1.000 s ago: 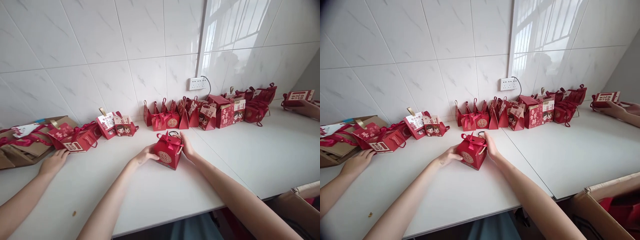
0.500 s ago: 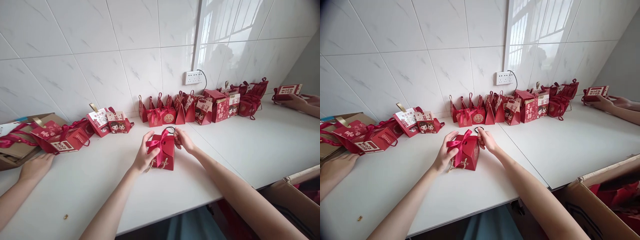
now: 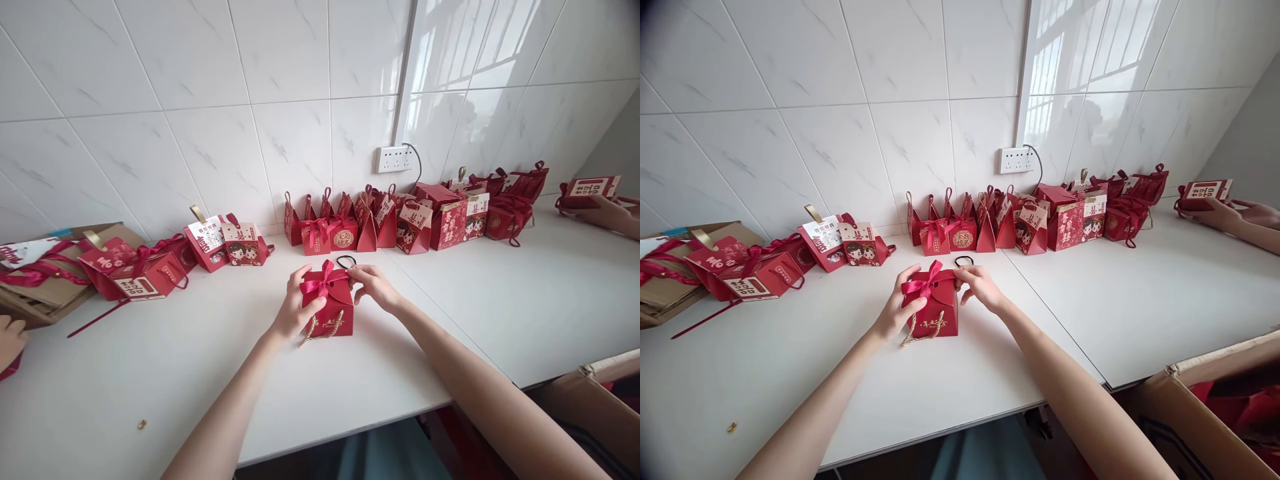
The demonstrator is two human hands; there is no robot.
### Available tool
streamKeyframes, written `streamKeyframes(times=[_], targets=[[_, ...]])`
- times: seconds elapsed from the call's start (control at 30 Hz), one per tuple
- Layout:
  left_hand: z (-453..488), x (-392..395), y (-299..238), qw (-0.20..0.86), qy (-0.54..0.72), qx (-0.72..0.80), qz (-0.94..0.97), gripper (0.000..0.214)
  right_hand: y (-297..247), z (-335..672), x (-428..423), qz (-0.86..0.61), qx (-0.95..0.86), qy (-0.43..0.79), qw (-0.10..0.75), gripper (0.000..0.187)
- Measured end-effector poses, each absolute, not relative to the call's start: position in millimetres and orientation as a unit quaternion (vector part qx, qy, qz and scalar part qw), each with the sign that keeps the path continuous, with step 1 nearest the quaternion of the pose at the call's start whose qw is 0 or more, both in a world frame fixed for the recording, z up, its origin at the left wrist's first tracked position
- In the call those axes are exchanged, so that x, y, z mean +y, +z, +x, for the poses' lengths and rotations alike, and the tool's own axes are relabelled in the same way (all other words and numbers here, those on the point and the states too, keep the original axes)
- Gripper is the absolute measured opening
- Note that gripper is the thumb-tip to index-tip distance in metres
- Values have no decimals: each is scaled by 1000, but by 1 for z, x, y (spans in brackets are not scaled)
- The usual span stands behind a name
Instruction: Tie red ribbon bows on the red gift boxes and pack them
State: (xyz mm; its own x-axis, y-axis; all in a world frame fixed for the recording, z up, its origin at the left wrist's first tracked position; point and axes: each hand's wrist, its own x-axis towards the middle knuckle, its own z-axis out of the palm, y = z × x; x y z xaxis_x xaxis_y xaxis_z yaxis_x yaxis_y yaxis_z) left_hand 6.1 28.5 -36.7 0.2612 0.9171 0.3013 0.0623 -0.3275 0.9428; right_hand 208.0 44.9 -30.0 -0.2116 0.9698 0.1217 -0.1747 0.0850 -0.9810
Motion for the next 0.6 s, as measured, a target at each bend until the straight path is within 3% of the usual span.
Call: streamKeyframes(times=[0.17,0.4,0.6], targets=[[3,30,-32,475,459,376,650,50,-33,212,52,-335,-440,583,596,27],[2,28,-26,395,465,404,682,26,-27,245,64,-241,-263,582,731,31],[4,28,-25,387,471,398,685,20,-18,254,54,-168,-211,588,763,28]])
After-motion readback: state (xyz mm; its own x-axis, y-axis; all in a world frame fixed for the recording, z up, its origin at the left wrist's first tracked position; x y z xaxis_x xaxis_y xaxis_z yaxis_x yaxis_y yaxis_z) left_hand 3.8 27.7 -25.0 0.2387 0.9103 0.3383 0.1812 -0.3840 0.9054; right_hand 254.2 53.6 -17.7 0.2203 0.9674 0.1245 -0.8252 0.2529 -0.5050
